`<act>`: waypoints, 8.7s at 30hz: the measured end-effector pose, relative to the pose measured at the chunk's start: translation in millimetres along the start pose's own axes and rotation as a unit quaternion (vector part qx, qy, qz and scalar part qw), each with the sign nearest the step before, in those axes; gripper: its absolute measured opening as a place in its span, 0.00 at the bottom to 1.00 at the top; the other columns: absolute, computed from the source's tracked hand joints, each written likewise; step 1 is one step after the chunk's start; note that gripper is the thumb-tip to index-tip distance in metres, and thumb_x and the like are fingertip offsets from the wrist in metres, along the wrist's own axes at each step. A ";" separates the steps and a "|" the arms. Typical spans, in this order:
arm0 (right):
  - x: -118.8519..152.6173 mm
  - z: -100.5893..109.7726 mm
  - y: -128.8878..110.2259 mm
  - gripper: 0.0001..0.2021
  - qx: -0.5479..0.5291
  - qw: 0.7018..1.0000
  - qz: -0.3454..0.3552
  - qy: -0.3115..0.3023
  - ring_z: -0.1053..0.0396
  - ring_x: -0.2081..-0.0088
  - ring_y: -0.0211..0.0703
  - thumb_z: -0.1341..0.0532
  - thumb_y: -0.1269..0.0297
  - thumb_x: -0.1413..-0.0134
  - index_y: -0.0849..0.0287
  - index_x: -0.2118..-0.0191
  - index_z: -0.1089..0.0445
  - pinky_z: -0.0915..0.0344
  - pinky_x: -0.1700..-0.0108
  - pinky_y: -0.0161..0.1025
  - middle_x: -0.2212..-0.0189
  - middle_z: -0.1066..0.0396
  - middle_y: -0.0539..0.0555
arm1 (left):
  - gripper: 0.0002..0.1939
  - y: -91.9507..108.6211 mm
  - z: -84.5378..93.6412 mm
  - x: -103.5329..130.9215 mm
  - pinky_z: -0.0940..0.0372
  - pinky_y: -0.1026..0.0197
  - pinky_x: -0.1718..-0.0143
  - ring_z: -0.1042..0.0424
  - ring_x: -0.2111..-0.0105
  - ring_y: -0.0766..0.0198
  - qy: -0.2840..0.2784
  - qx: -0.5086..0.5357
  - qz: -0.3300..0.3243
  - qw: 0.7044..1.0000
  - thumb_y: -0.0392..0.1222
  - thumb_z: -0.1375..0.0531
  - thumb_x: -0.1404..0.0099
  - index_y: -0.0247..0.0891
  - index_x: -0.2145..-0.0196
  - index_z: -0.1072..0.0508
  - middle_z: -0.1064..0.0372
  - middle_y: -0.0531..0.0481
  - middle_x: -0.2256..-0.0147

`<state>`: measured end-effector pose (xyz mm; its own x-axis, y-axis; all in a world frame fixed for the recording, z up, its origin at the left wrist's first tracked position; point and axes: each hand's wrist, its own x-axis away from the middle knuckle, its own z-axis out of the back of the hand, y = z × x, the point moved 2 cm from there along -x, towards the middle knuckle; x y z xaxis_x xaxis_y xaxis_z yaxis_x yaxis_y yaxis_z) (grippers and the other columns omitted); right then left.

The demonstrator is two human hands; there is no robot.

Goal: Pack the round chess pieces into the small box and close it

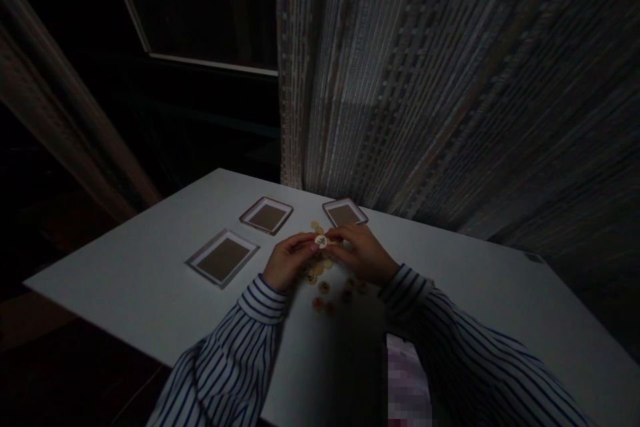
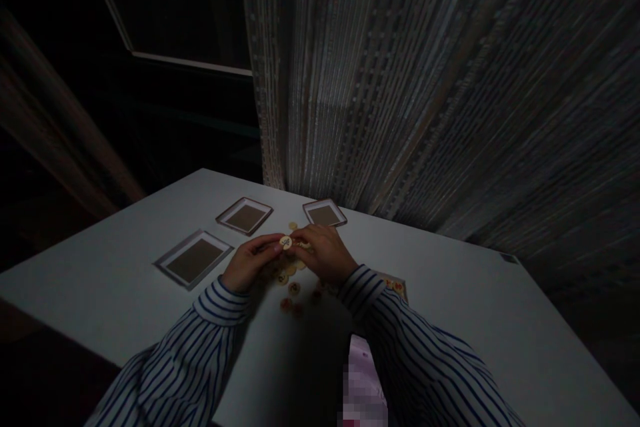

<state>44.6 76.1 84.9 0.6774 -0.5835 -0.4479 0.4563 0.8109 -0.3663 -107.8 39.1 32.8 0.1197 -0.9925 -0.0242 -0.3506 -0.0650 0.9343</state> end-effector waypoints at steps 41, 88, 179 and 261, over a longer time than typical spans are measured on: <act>79.1 52.3 33.3 0.12 0.116 0.991 0.026 0.059 0.32 0.62 0.43 0.41 0.62 0.48 0.61 0.59 0.32 0.41 0.60 0.41 0.64 0.27 0.56 | 0.14 -31.1 -95.6 8.8 0.36 0.63 0.65 0.30 0.73 0.67 -0.035 0.024 0.051 0.998 0.41 0.32 0.58 0.34 0.71 0.25 0.27 0.52 0.75; 138.2 74.6 65.2 0.11 0.119 0.990 -0.071 -0.025 0.30 0.64 0.45 0.42 0.63 0.48 0.58 0.59 0.32 0.36 0.63 0.43 0.65 0.27 0.57 | 0.10 -80.0 -144.3 10.2 0.34 0.59 0.63 0.28 0.68 0.61 -0.106 -0.045 0.056 0.992 0.41 0.34 0.55 0.35 0.72 0.24 0.25 0.48 0.71; 164.0 75.0 106.7 0.14 0.140 0.927 -0.236 -0.256 0.34 0.65 0.42 0.43 0.62 0.49 0.54 0.56 0.30 0.38 0.64 0.38 0.66 0.31 0.56 | 0.12 -117.0 -127.6 16.7 0.35 0.51 0.53 0.32 0.55 0.58 -0.075 -0.470 -0.263 0.839 0.38 0.47 0.39 0.37 0.57 0.30 0.30 0.43 0.56; 168.8 76.7 109.0 0.12 0.122 0.930 -0.238 -0.252 0.33 0.65 0.43 0.44 0.64 0.49 0.56 0.58 0.30 0.36 0.64 0.39 0.65 0.31 0.56 | 0.12 -114.0 -124.5 15.9 0.36 0.50 0.54 0.33 0.54 0.56 -0.117 -0.492 -0.259 0.823 0.38 0.47 0.39 0.36 0.59 0.29 0.32 0.41 0.55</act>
<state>252.9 69.3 31.9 0.5212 -0.8342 0.1801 0.8496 0.4870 -0.2025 49.7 43.6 -29.8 -0.2060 -0.8584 -0.4698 0.6273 -0.4844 0.6098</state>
